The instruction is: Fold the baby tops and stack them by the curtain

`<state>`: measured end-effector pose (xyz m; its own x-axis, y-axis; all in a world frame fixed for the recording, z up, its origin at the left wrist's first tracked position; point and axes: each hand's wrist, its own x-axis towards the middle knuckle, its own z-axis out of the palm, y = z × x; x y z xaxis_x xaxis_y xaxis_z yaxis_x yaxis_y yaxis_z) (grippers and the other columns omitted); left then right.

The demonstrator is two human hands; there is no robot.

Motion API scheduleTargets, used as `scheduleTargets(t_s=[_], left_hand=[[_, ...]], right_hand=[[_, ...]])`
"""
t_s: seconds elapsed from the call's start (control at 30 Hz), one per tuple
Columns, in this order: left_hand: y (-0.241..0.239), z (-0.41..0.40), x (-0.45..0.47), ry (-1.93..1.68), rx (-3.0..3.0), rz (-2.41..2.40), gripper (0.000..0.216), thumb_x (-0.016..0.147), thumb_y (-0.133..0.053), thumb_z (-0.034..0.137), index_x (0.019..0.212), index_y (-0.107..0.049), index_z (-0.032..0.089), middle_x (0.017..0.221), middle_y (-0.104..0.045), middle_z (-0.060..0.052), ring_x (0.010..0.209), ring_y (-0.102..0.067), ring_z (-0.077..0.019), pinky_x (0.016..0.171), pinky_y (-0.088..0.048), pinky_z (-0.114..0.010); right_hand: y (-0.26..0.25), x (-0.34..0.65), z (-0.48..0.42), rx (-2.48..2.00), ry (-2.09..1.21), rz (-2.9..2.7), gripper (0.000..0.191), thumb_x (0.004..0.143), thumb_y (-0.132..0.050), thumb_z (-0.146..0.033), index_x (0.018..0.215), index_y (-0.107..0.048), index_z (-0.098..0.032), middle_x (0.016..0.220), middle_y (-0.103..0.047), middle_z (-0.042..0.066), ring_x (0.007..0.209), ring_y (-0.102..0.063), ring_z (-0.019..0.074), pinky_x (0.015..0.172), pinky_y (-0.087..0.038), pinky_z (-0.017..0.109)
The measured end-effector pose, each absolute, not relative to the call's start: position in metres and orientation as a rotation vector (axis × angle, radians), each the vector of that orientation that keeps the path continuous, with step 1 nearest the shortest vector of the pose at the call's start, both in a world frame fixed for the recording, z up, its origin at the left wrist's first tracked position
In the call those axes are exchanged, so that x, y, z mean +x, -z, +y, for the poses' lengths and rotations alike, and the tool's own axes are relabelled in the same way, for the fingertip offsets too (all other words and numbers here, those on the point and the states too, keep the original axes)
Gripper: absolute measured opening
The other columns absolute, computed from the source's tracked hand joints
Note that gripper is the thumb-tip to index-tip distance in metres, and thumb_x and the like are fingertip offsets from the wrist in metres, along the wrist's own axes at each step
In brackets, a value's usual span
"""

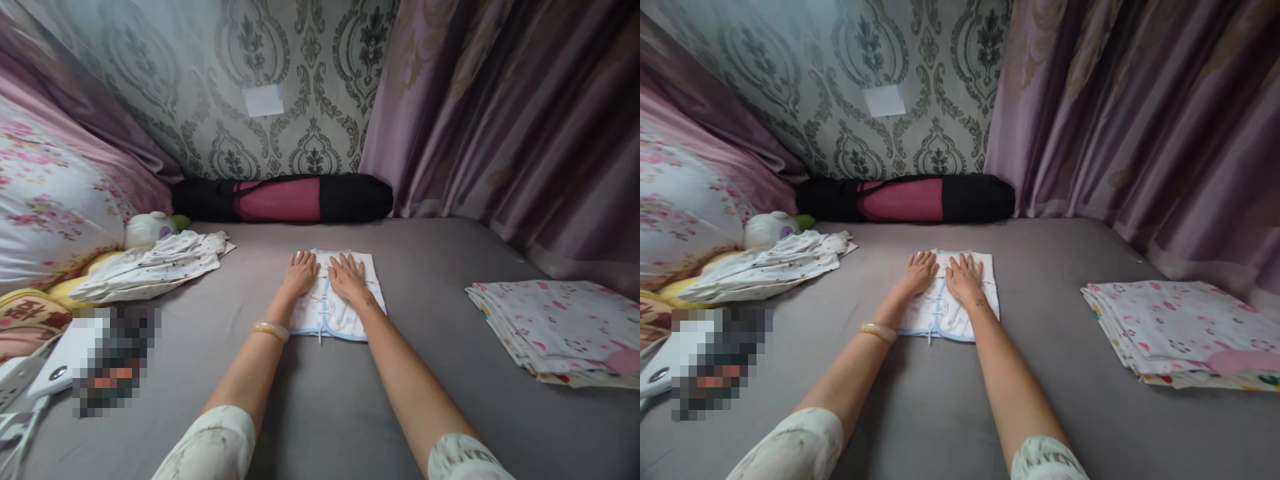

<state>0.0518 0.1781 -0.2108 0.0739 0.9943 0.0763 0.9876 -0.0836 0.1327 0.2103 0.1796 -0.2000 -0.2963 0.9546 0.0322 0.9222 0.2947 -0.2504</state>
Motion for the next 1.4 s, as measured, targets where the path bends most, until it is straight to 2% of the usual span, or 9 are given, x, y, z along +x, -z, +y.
scheduleTargets(t_s=[0.13,0.23,0.43,0.63,0.9,1.0,1.13,1.27,1.4], left_hand=[[0.203,0.18,0.051,-0.208,2.301,2.083,0.047,0.1,-0.027,0.038,0.141,-0.042,0.019,0.15,-0.043,-0.012,0.141,-0.034,-0.0276,0.116,-0.018,-0.057],[0.194,0.187,0.054,-0.182,2.379,2.047,0.045,0.1,-0.027,0.037,0.137,-0.046,0.018,0.145,-0.049,-0.013,0.135,-0.042,-0.0252,0.117,-0.015,-0.056],[0.207,0.195,0.059,-0.171,2.434,2.001,0.058,0.101,-0.018,0.043,0.146,-0.038,0.012,0.154,-0.036,-0.014,0.145,-0.028,-0.0254,0.119,-0.016,-0.047],[0.223,0.198,0.057,-0.196,2.381,1.98,0.063,0.1,-0.015,0.048,0.149,-0.034,0.013,0.157,-0.031,-0.013,0.146,-0.024,-0.0268,0.119,-0.016,-0.049],[0.205,0.195,0.054,-0.154,2.281,1.888,0.062,0.099,-0.016,0.047,0.149,-0.029,0.012,0.158,-0.025,-0.016,0.147,-0.02,-0.0267,0.118,-0.015,-0.051],[0.195,0.181,0.048,-0.137,2.256,1.869,0.062,0.1,-0.016,0.045,0.15,-0.027,0.01,0.159,-0.023,-0.015,0.148,-0.016,-0.0255,0.119,-0.014,-0.048],[0.184,0.151,0.033,-0.138,2.275,1.849,0.061,0.1,-0.017,0.044,0.15,-0.027,0.01,0.159,-0.024,-0.015,0.148,-0.017,-0.0254,0.119,-0.016,-0.048],[0.182,0.114,0.022,-0.119,2.366,1.771,0.062,0.1,-0.016,0.047,0.15,-0.027,0.012,0.159,-0.024,-0.014,0.148,-0.017,-0.0246,0.119,-0.014,-0.048],[0.19,0.082,0.025,-0.122,2.466,1.704,0.064,0.099,-0.016,0.05,0.15,-0.027,0.013,0.159,-0.025,-0.014,0.149,-0.016,-0.0253,0.119,-0.013,-0.048]], right_hand=[[0.197,0.212,0.182,-1.74,-0.333,-2.391,0.053,0.101,-0.021,-0.041,0.148,-0.038,-0.024,0.158,-0.028,0.008,0.146,-0.017,0.0303,0.114,-0.01,0.057],[0.195,0.217,0.188,-1.746,-0.339,-2.341,0.055,0.101,-0.019,-0.042,0.149,-0.036,-0.021,0.158,-0.027,0.011,0.147,-0.016,0.029,0.115,-0.009,0.056],[0.2,0.229,0.196,-1.84,-0.211,-2.229,0.057,0.101,-0.023,-0.04,0.15,-0.035,-0.012,0.158,-0.027,0.016,0.146,-0.017,0.029,0.116,-0.009,0.051],[0.208,0.23,0.2,-1.882,-0.225,-2.265,0.057,0.101,-0.022,-0.041,0.15,-0.035,-0.014,0.157,-0.029,0.012,0.146,-0.019,0.0281,0.117,-0.008,0.05],[0.209,0.228,0.198,-1.872,-0.195,-2.257,0.058,0.1,-0.018,-0.039,0.151,-0.032,-0.016,0.159,-0.027,0.008,0.146,-0.018,0.0295,0.117,-0.009,0.053],[0.204,0.23,0.202,-1.885,-0.278,-2.286,0.059,0.1,-0.017,-0.041,0.152,-0.032,-0.015,0.159,-0.026,0.007,0.147,-0.015,0.0298,0.117,-0.008,0.054],[0.193,0.239,0.196,-1.822,-0.412,-2.326,0.063,0.1,-0.015,-0.046,0.154,-0.023,-0.015,0.162,-0.016,0.01,0.148,-0.011,0.0287,0.117,-0.008,0.055],[0.188,0.245,0.158,-1.59,-0.321,-2.491,0.062,0.1,-0.016,-0.046,0.154,-0.023,-0.017,0.162,-0.014,0.01,0.149,-0.007,0.026,0.118,-0.004,0.055],[0.19,0.242,0.112,-1.401,-0.309,-2.672,0.06,0.1,-0.018,-0.046,0.154,-0.027,-0.02,0.162,-0.016,0.008,0.149,-0.009,0.0267,0.118,-0.006,0.055]])
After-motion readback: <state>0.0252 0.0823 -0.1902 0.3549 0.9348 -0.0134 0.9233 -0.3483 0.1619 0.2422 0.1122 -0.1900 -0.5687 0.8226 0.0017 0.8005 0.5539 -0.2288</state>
